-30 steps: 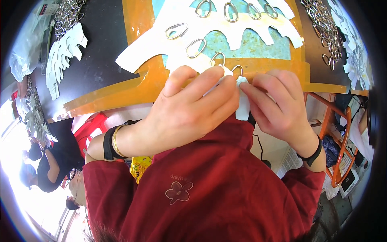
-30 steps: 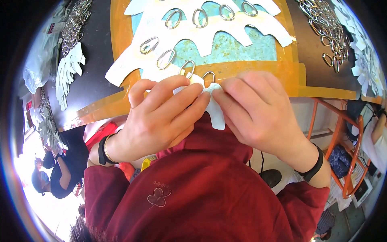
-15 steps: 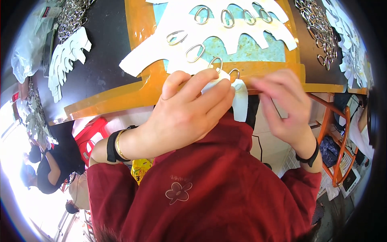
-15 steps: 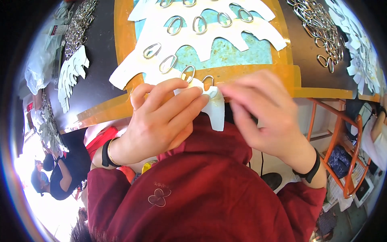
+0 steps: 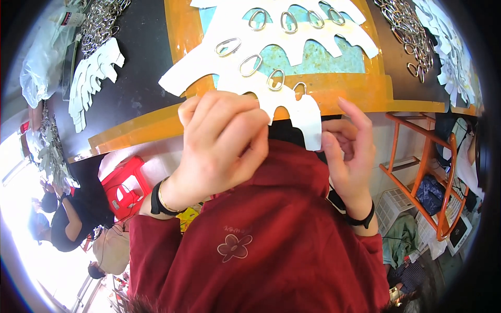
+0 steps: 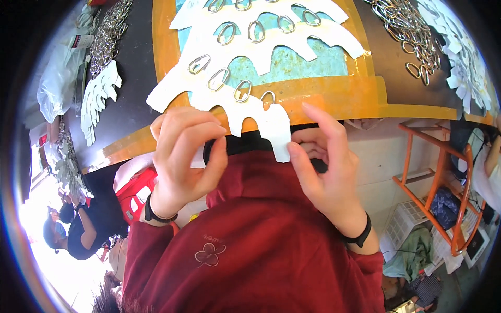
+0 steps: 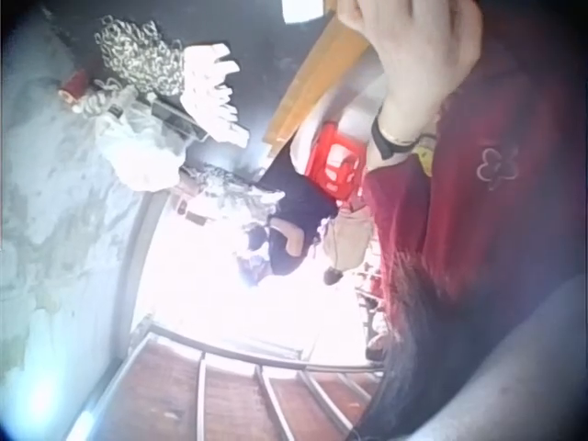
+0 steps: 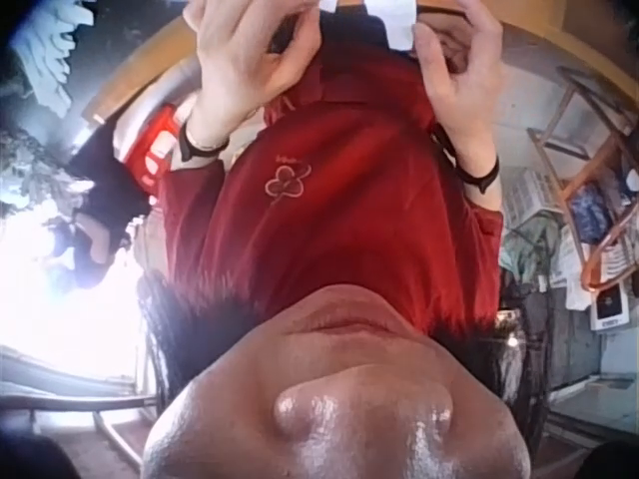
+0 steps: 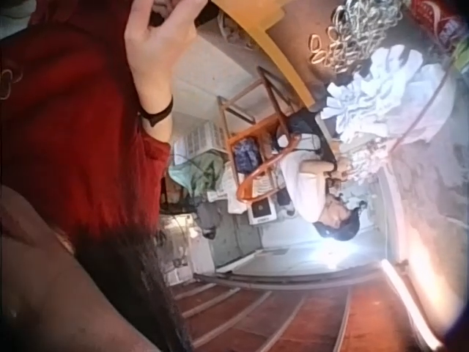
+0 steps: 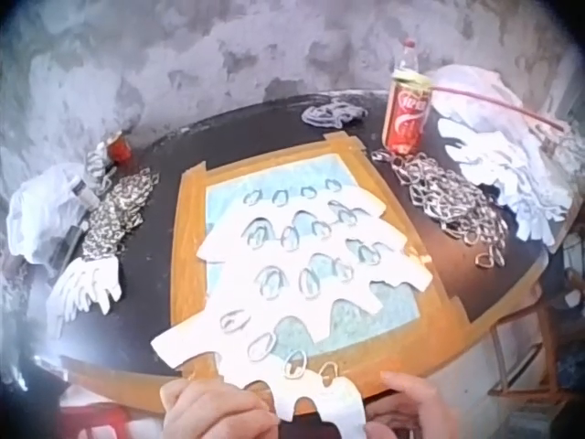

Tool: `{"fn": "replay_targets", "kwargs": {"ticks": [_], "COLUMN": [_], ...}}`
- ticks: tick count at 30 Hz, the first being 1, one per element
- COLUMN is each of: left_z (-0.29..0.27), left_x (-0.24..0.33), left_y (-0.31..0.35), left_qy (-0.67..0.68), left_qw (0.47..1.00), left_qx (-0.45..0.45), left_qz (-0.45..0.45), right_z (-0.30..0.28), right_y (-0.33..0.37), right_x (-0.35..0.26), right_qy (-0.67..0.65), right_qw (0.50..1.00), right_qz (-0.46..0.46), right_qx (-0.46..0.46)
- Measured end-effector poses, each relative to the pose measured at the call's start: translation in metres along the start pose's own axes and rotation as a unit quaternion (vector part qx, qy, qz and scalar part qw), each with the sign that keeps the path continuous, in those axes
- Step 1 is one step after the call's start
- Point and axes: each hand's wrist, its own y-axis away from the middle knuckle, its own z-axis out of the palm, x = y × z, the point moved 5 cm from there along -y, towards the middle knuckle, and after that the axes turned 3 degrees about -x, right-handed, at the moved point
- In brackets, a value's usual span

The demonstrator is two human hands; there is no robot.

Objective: Applying adhesive to shoe upper components with a brush and attaching metal rings.

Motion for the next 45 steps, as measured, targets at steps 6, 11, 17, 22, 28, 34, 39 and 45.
{"fn": "replay_targets", "kwargs": {"ticks": [6,11,17,22,28,34,39,45], "left_z": [0.001,0.025,0.027,0.009,0.020,0.041,0.084,0.102], "left_x": [0.007,0.019,0.013,0.001,0.004,0.020,0.011,0.004], "left_y": [0.013,0.007,-0.002,-0.008,-0.012,0.013,0.049,0.046], "left_qy": [-0.034,-0.073,-0.046,-0.059,-0.058,0.327,0.659,0.659], "left_qw": [0.998,0.997,0.996,0.998,0.998,0.878,0.630,0.596], "left_qx": [-0.018,-0.017,-0.071,0.003,0.014,-0.331,-0.187,-0.056], "left_qz": [-0.044,-0.008,-0.023,-0.011,-0.016,-0.117,-0.366,-0.456], "right_z": [0.009,0.010,0.010,-0.007,-0.035,-0.043,-0.025,-0.028], "right_y": [-0.005,0.000,0.003,-0.002,-0.010,0.002,0.026,0.034], "right_x": [0.004,0.012,0.017,0.011,0.009,0.004,0.006,0.013], "right_qy": [-0.007,-0.044,-0.042,-0.012,0.043,-0.025,-0.061,-0.073], "right_qw": [0.999,0.999,0.999,0.998,0.996,0.992,0.997,0.994], "right_qz": [-0.035,0.000,0.008,0.034,0.080,0.123,0.040,0.024], "right_qx": [0.005,-0.007,0.006,0.055,0.021,0.022,-0.011,-0.075]}}
